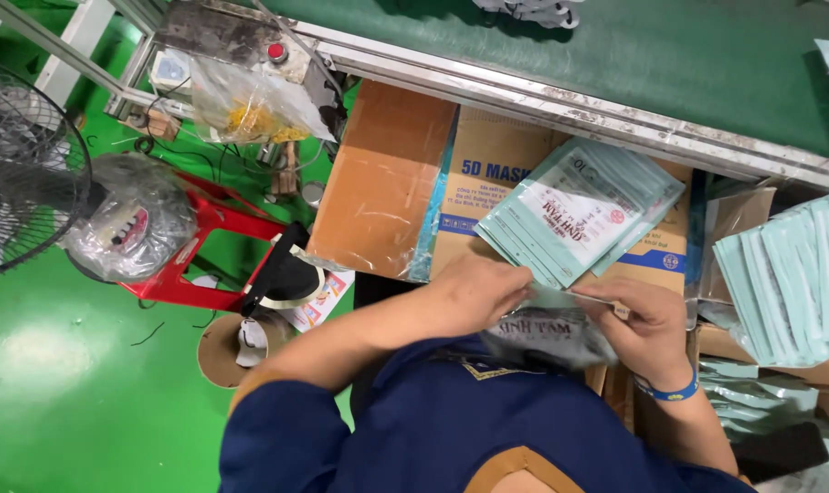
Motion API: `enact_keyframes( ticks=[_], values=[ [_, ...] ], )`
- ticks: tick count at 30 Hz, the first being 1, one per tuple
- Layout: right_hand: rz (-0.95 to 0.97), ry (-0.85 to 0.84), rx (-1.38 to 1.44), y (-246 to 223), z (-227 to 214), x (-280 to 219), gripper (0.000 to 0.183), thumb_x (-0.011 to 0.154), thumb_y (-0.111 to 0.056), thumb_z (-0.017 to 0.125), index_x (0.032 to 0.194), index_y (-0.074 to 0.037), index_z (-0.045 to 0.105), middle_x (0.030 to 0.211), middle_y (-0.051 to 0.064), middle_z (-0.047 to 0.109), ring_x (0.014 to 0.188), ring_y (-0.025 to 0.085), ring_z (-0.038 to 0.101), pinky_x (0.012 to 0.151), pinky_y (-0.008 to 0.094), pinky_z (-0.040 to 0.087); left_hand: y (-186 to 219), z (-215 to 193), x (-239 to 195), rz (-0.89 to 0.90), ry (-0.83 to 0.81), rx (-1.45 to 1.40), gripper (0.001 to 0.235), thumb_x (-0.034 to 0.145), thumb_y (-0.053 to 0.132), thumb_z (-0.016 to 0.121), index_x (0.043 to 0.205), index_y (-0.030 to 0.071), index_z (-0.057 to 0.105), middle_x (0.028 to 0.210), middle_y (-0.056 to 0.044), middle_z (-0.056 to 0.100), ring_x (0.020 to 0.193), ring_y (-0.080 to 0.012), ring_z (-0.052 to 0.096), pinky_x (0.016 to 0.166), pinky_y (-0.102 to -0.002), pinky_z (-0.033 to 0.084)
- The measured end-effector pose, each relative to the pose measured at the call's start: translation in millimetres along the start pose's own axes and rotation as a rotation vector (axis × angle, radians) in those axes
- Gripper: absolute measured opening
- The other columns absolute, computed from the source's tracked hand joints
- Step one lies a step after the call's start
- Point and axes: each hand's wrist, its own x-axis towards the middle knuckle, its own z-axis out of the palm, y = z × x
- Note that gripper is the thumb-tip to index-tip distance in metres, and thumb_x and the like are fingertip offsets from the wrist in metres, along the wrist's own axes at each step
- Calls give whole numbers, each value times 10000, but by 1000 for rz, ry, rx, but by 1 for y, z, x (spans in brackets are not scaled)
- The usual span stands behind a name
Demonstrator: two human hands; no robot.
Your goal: Packaging bundles of face masks into plastic bags at a production line.
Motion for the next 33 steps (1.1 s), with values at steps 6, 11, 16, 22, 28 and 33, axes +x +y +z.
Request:
enact_keyframes(
  ticks=[6,11,16,22,28,33],
  values=[
    [-227,831,87,2,-21,4,326,1112,-76,684,1419,2,608,1359,93,640,1161,168,598,967,261,490,-20,-9,170,445,347,-128,275,964,247,607,1200,111,571,971,-138,694,875,-365,680,718,-463,536],
    [-403,905,-61,7,-23,17,546,1078,-148,733,1524,-54,432,1583,85,453,1406,207,492,1095,317,493,-103,-26,319,182,256,27,461,965,504,682,1254,154,600,1152,-102,707,1081,-334,661,925,-450,521],
    [-48,697,47,55,-21,12,180,1077,-40,660,1244,18,624,1419,122,549,1253,189,576,1089,303,515,-272,-102,319,327,145,526,1024,771,526,897,1543,86,388,1444,-174,535,1320,-405,473,1101,-526,358],
    [153,458,219,90,-6,60,142,1007,28,601,1121,45,683,1210,135,676,1070,182,670,944,295,545,-372,-82,319,238,112,745,619,838,375,779,1367,120,583,1239,-141,597,1138,-382,548,932,-472,475],
    [41,336,211,115,12,138,197,992,-13,661,1185,19,686,1207,88,665,1078,149,652,930,262,534,-376,-38,363,-83,190,668,145,981,95,535,1083,37,619,1063,-185,676,979,-400,662,835,-503,535],
    [-89,371,457,118,22,184,559,1017,-160,656,1503,-41,406,1468,42,509,1318,162,509,1110,303,433,-177,-3,274,-146,200,136,368,903,323,625,1049,-14,653,1032,-281,692,995,-478,657,854,-538,522]
  ],
)
